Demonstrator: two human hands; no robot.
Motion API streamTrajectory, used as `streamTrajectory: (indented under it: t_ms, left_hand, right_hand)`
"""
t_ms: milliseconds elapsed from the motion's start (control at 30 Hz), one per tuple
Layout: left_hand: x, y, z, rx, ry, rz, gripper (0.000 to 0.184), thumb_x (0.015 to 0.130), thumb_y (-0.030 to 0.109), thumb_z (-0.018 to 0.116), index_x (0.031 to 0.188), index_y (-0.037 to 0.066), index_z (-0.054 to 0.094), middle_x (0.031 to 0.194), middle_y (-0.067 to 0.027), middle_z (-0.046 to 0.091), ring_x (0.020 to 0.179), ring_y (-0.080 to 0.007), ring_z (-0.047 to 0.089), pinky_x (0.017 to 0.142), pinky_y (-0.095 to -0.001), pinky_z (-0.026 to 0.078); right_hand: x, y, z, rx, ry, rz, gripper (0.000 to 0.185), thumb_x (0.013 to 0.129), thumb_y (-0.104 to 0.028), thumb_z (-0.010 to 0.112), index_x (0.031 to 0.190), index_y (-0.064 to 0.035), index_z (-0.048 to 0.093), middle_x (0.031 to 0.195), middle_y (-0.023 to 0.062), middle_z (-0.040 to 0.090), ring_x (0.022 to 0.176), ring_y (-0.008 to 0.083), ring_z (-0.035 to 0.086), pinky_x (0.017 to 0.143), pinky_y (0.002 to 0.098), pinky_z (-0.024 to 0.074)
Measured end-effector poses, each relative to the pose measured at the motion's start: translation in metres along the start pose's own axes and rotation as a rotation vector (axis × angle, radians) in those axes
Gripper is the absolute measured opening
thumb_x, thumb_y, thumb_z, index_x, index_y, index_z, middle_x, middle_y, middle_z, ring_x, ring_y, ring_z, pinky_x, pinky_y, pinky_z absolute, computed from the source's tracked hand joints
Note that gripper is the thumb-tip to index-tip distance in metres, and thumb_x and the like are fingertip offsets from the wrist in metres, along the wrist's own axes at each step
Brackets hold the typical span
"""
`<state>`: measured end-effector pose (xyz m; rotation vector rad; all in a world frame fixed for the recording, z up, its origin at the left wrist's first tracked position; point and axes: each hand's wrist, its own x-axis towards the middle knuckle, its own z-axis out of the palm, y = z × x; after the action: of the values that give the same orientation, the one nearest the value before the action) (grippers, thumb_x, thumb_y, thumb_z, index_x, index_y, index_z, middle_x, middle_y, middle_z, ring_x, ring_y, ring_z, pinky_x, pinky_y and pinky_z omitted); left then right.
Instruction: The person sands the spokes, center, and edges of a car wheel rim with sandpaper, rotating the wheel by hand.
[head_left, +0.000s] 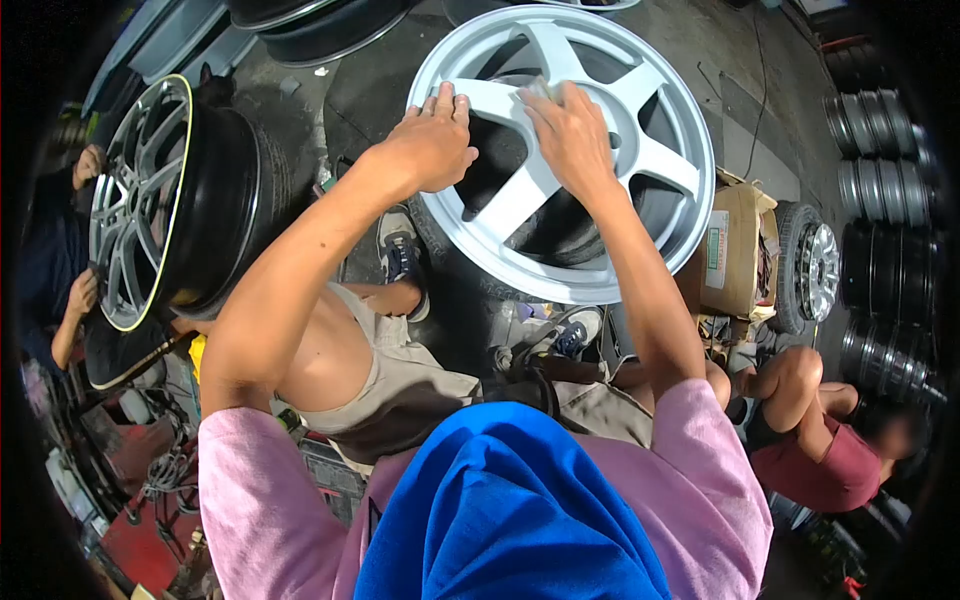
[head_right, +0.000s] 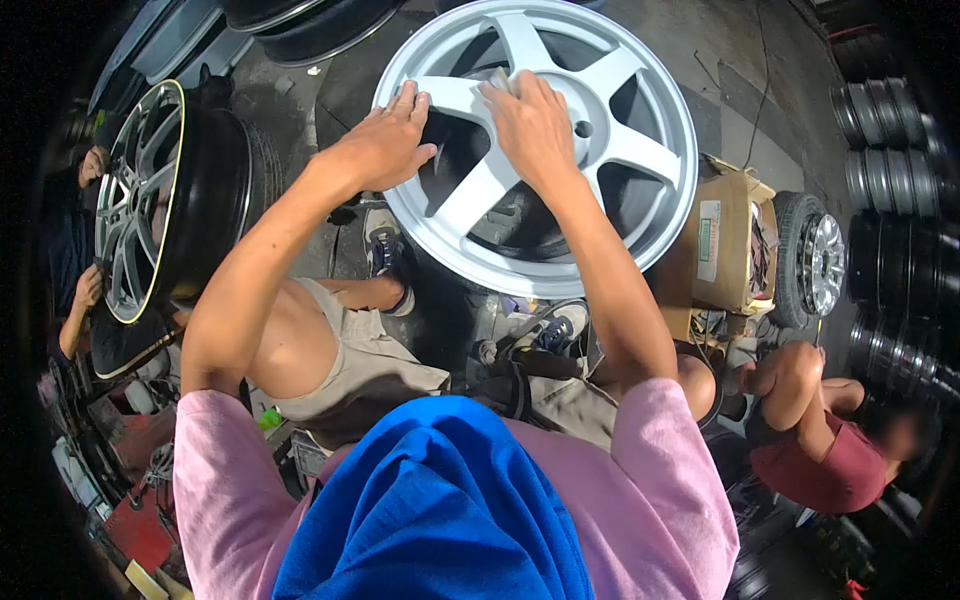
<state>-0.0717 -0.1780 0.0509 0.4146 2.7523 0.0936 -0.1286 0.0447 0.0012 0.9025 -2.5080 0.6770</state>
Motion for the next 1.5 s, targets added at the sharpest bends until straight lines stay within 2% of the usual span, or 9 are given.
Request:
streamTrajectory:
  t_ms: [633,733,900,1033,1067,1133,1200,1300,1500]
  left_hand:
    - [0.007,0.006,0.012,0.032,0.100,-0.061,0.072,0.110,0.031,0.051,0.162,-0.011,0.027,0.169,-0.0363,0.023,0.155,-0.0483,0.035,0.127,-0.0553,0.031]
    - [0.012,0.003,0.014,0.088,0.169,-0.070,0.072,0.111,0.034,0.050,0.163,-0.010,0.027,0.170,-0.0352,0.024,0.154,-0.0490,0.035,0.128,-0.0541,0.030]
    - [0.028,0.000,0.021,-0.019,0.289,-0.047,0.075,0.111,0.044,0.049,0.164,-0.006,0.030,0.169,-0.0335,0.028,0.154,-0.0497,0.035,0.128,-0.0519,0.030]
    - [0.042,-0.013,0.028,-0.065,0.487,0.077,0.072,0.102,0.049,0.066,0.152,0.000,0.047,0.149,-0.0296,0.052,0.141,-0.0526,0.049,0.117,-0.0561,0.043]
    - [0.039,-0.015,0.022,-0.132,0.506,0.109,0.066,0.095,0.048,0.075,0.138,0.003,0.056,0.135,-0.0245,0.060,0.130,-0.0475,0.058,0.108,-0.0558,0.049]
    - [0.041,-0.021,0.016,-0.130,0.484,0.117,0.064,0.094,0.048,0.077,0.135,0.002,0.057,0.132,-0.0231,0.062,0.126,-0.0453,0.060,0.106,-0.0555,0.049]
    - [0.054,-0.024,0.011,-0.088,0.475,0.132,0.069,0.087,0.055,0.081,0.126,0.002,0.062,0.125,-0.0213,0.068,0.121,-0.0419,0.065,0.102,-0.0543,0.050]
    - [0.064,-0.020,-0.001,-0.043,0.369,0.103,0.077,0.080,0.064,0.083,0.124,0.003,0.064,0.123,-0.0217,0.072,0.119,-0.0407,0.068,0.104,-0.0540,0.049]
    - [0.085,-0.017,0.003,-0.104,0.287,0.105,0.095,0.071,0.077,0.082,0.124,-0.001,0.066,0.114,-0.0235,0.075,0.114,-0.0436,0.070,0.098,-0.0510,0.055]
  right_hand:
    - [-0.011,-0.016,-0.003,-0.089,0.029,0.053,0.029,0.096,-0.015,0.071,0.123,-0.0125,0.079,0.093,0.0151,0.056,0.089,0.0357,0.060,0.077,0.0472,0.0484]
    - [-0.001,-0.017,0.009,-0.111,0.157,0.070,0.030,0.094,-0.013,0.071,0.124,-0.0100,0.078,0.093,0.0173,0.058,0.085,0.0385,0.061,0.075,0.0512,0.0507]
    - [-0.025,-0.027,-0.015,-0.091,0.016,0.076,0.028,0.096,-0.015,0.070,0.122,-0.0140,0.080,0.094,0.0169,0.058,0.092,0.0362,0.062,0.077,0.0501,0.0506]
    - [0.018,0.049,0.007,-0.302,0.084,0.162,0.022,0.101,-0.023,0.063,0.114,-0.0126,0.078,0.103,0.0176,0.062,0.101,0.0378,0.062,0.082,0.0533,0.0493]
    - [0.021,0.058,0.017,-0.300,0.087,0.158,0.022,0.101,-0.023,0.063,0.114,-0.0126,0.078,0.103,0.0176,0.062,0.101,0.0378,0.062,0.082,0.0533,0.0493]
    - [0.026,0.057,0.016,-0.328,0.238,0.110,0.022,0.103,-0.022,0.061,0.109,-0.0079,0.076,0.103,0.0222,0.063,0.100,0.0428,0.063,0.083,0.0562,0.0507]
    - [-0.001,0.035,0.010,-0.110,0.103,0.034,0.021,0.101,-0.020,0.063,0.110,-0.0058,0.076,0.100,0.0263,0.062,0.091,0.0459,0.066,0.078,0.0543,0.0532]
    - [-0.040,-0.024,-0.058,0.105,-0.187,-0.030,0.020,0.094,-0.020,0.072,0.106,-0.0061,0.079,0.100,0.0204,0.063,0.088,0.0420,0.067,0.081,0.0520,0.0545]
    - [-0.080,0.023,-0.177,0.305,-0.177,0.520,0.033,0.101,-0.034,0.072,0.105,-0.0032,0.083,0.091,0.0148,0.066,0.082,0.0285,0.062,0.080,0.0399,0.0507]
